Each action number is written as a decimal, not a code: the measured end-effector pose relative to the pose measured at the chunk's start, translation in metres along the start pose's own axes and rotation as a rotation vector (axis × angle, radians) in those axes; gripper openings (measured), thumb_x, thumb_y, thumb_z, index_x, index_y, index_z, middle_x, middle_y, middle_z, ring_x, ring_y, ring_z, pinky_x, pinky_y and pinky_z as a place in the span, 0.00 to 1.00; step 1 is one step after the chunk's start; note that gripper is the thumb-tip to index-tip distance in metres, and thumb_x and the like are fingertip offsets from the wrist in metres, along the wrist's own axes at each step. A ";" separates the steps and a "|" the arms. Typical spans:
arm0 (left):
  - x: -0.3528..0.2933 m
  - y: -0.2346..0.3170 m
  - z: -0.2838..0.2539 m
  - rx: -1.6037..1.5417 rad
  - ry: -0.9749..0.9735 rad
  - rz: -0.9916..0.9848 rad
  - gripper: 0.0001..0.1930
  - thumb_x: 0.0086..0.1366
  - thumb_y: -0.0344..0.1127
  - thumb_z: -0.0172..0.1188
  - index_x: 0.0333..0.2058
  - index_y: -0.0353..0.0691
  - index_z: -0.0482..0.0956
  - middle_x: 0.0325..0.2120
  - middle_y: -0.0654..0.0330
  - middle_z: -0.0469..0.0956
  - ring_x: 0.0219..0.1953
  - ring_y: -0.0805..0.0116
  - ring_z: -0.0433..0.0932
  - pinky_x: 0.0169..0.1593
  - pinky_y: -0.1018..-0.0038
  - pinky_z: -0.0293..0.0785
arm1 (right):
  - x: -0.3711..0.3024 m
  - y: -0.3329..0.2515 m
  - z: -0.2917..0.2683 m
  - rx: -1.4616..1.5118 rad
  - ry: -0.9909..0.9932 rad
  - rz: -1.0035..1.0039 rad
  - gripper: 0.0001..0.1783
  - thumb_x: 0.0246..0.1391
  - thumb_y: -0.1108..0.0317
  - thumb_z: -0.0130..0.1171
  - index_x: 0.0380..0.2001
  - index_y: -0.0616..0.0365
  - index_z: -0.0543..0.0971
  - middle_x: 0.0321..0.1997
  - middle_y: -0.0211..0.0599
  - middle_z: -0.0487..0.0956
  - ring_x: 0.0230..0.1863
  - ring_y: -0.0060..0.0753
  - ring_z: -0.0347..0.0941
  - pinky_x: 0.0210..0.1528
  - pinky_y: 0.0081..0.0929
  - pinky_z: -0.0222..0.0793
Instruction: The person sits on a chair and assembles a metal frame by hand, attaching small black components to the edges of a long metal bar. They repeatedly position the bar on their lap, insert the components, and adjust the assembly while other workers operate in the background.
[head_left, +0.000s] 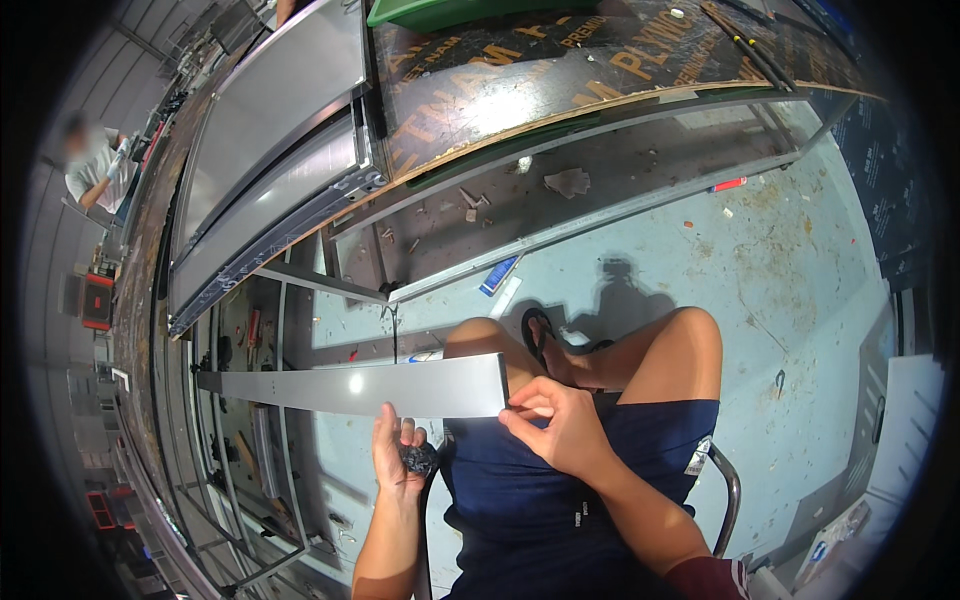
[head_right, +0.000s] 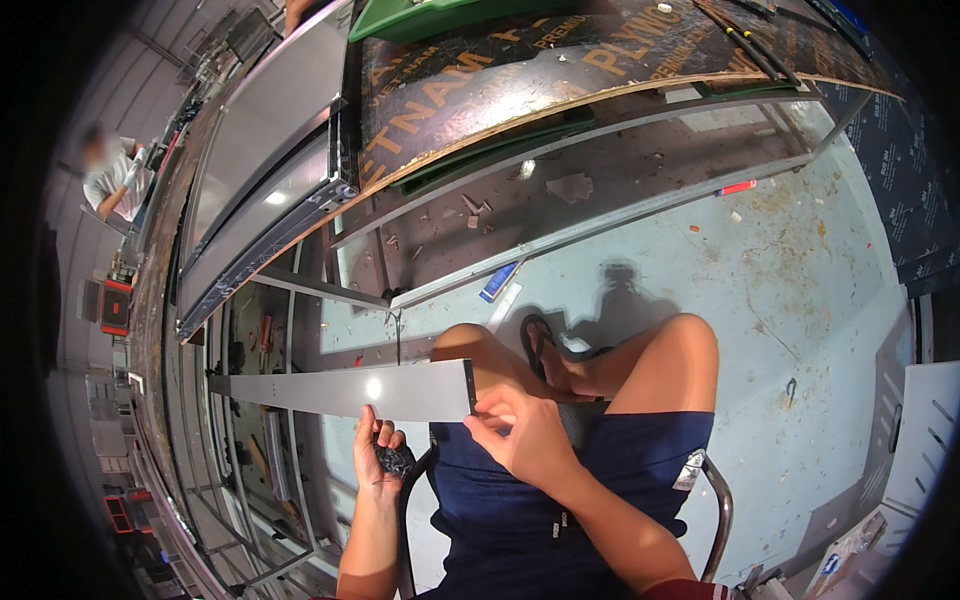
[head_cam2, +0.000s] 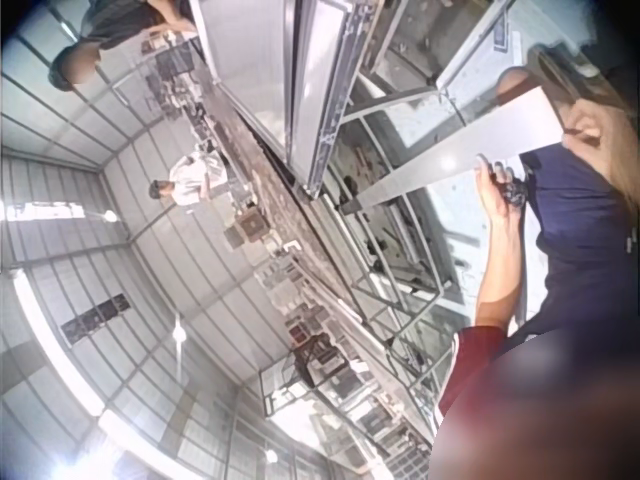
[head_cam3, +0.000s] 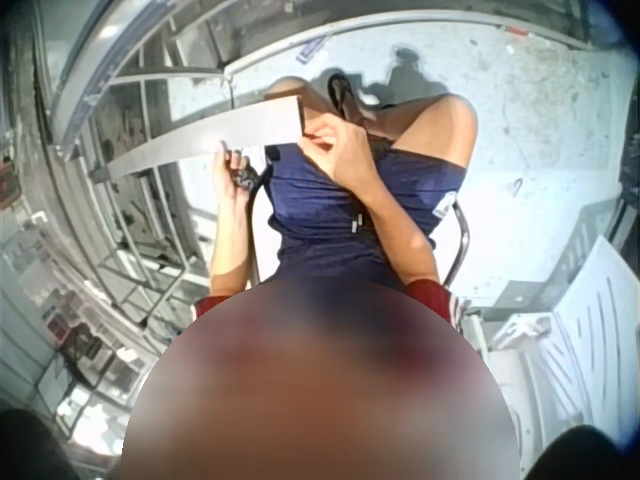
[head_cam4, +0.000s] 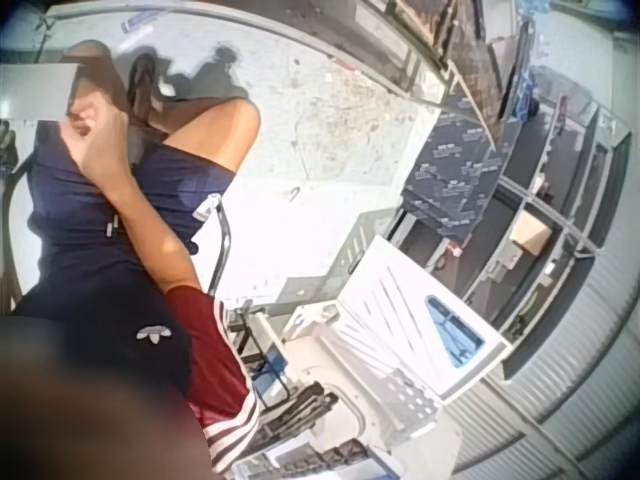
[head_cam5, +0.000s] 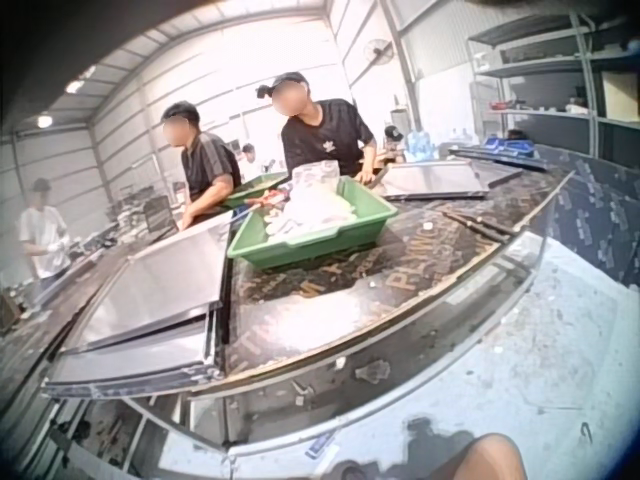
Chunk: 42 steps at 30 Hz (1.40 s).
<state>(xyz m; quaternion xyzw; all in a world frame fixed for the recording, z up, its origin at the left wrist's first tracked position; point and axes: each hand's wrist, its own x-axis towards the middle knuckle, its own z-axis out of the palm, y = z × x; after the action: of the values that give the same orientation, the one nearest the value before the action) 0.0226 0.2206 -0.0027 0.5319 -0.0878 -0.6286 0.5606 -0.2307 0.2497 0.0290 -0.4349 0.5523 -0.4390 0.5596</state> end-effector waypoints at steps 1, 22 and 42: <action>0.000 0.000 0.001 -0.001 0.001 0.003 0.12 0.73 0.43 0.59 0.31 0.46 0.73 0.23 0.72 0.70 0.18 0.82 0.64 0.22 0.82 0.63 | 0.002 0.000 -0.001 0.008 -0.003 0.009 0.06 0.58 0.77 0.63 0.36 0.69 0.78 0.36 0.47 0.86 0.40 0.34 0.86 0.44 0.23 0.79; 0.003 -0.002 -0.002 0.000 -0.014 0.021 0.13 0.73 0.43 0.59 0.30 0.47 0.71 0.22 0.71 0.68 0.18 0.81 0.65 0.22 0.81 0.65 | 0.011 -0.005 -0.002 0.065 0.007 0.055 0.12 0.52 0.73 0.71 0.35 0.68 0.79 0.32 0.45 0.86 0.37 0.27 0.85 0.42 0.22 0.78; -0.003 0.004 0.011 0.012 0.046 -0.058 0.17 0.72 0.43 0.61 0.27 0.49 0.63 0.23 0.71 0.66 0.18 0.79 0.65 0.23 0.79 0.67 | 0.032 -0.008 -0.015 -0.080 -0.188 0.251 0.09 0.52 0.71 0.67 0.29 0.67 0.79 0.29 0.39 0.85 0.33 0.24 0.85 0.36 0.18 0.77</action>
<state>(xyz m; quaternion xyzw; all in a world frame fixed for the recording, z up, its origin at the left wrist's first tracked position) 0.0157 0.2159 0.0066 0.5518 -0.0631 -0.6317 0.5408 -0.2458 0.2168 0.0291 -0.4237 0.5647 -0.3006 0.6413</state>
